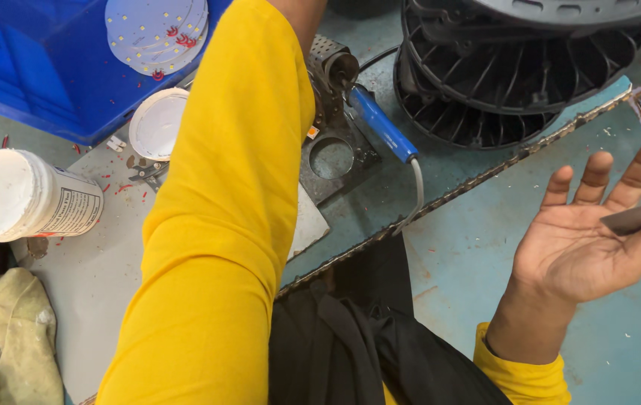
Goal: The person applies white paste to the inside of a circular housing, places an LED panel into the housing, trims wires, and solders the wires to the LED panel. The person uses a spatula, wire cutters, and a soldering iron to complete the assembly.
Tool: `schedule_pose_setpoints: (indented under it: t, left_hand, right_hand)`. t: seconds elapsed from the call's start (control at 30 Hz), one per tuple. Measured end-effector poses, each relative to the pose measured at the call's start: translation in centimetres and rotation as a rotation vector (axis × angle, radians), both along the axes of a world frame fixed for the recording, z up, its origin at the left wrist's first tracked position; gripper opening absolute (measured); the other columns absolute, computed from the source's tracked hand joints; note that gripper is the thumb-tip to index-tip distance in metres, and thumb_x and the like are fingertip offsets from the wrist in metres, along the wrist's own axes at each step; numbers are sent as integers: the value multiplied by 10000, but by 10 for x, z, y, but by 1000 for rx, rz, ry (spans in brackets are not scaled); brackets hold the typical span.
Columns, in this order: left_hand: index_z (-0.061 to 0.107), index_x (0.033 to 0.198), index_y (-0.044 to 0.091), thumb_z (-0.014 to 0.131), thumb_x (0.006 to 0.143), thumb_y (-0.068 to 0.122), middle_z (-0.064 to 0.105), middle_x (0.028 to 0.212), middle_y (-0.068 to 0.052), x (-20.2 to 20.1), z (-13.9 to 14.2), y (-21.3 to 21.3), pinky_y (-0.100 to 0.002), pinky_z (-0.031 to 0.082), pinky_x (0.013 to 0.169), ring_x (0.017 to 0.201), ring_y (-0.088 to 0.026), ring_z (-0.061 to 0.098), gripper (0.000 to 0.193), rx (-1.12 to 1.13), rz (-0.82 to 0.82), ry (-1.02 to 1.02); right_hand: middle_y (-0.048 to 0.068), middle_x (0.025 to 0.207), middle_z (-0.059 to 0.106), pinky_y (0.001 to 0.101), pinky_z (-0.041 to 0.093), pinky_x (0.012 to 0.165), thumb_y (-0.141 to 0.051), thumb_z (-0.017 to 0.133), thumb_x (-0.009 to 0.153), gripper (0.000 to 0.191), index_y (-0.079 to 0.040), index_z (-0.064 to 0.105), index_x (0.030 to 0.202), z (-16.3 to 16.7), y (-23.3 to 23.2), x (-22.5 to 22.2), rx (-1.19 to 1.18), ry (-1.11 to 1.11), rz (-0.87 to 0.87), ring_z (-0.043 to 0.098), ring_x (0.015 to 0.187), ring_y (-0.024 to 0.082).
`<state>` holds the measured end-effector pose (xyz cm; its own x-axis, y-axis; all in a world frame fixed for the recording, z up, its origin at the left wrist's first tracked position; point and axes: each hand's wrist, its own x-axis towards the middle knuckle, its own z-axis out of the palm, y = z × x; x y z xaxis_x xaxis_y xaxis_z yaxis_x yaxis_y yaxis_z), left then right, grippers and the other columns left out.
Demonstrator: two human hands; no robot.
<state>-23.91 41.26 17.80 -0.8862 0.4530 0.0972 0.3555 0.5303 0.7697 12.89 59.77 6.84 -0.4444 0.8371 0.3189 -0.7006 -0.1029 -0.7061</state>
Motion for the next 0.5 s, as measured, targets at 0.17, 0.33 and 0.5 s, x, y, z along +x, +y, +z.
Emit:
schedule_pose_setpoints:
  t: [0.17, 0.33, 0.5]
  left_hand:
    - [555, 1384, -26, 611, 1088, 503, 587, 1387, -171, -1, 5, -6, -419, 458, 1199, 1314, -285, 588, 609, -8, -7, 0]
    - [566, 1364, -36, 610, 1091, 503, 598, 1368, -181, -5, 10, -17, -416, 466, 1190, 1299, -287, 599, 606, -11, -12, 0]
    - [577, 1344, -47, 609, 1094, 503, 609, 1349, -190, -6, 18, -32, -413, 475, 1182, 1283, -289, 611, 604, 10, -18, -1]
  right_hand:
    - [-31, 1497, 460, 318, 479, 1006, -567, 401, 1124, 540, -253, 386, 1564, 0, -3, 1, 14, -16, -6, 539, 1185, 142]
    - [-37, 1476, 485, 298, 483, 990, -568, 424, 1121, 549, -240, 405, 1561, 1, -9, 2, 22, -30, -12, 551, 1156, 128]
    - [-40, 1454, 505, 280, 484, 961, -579, 446, 1120, 560, -230, 421, 1557, 5, -18, 6, 35, -42, -28, 561, 1115, 118]
